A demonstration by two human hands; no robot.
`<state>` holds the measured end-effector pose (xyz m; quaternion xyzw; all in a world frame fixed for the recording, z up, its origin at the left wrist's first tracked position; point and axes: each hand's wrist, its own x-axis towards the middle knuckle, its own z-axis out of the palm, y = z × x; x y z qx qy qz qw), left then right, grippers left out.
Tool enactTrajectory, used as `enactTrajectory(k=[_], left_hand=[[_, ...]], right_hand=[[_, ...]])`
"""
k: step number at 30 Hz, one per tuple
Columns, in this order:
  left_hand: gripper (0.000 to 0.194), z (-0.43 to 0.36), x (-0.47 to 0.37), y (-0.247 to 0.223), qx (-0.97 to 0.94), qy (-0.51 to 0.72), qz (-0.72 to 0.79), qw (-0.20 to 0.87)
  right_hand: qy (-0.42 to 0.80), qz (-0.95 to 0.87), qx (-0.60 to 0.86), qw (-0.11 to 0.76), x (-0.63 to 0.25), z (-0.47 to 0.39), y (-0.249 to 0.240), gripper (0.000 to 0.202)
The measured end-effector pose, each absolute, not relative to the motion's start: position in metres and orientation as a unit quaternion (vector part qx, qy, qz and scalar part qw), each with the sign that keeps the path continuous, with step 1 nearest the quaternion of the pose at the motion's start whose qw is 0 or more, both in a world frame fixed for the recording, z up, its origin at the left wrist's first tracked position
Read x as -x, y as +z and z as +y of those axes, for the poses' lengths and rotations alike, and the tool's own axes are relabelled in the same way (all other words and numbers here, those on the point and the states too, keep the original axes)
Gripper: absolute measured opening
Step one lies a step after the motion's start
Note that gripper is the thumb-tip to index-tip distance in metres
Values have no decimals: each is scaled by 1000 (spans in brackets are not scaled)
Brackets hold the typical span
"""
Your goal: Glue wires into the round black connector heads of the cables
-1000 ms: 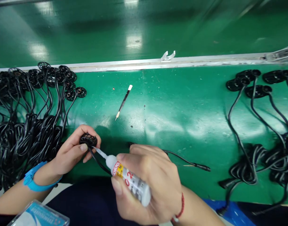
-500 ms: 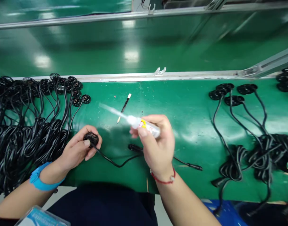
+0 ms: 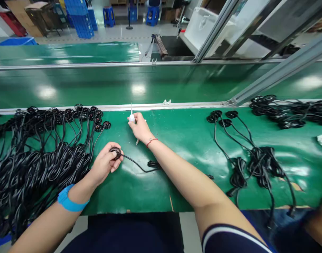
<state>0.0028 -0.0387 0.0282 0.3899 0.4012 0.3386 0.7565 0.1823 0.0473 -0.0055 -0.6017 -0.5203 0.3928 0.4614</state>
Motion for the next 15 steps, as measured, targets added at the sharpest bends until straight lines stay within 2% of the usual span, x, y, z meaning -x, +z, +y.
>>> enactTrajectory(k=[4,7,9,11,15], left_hand=[[27,-36,-2,30,-392,362,398,746],[28,-35,-1,30,-391,376,396,741],[29,-35,0,30,-388,381,393,741],[29,-36,1,30,-391,384,391,740],[28,-37,4,30,-436,381,384,719]], right_hand=[[368,-543,623,426,-174,62,-4,27],[330,-545,644,423,-175,40,14,36],[314,-550,647,425,-175,12,32,28],[341,-572,623,409,-172,-21,48,16],[484,-569,536,392,-159,-71,64,20]])
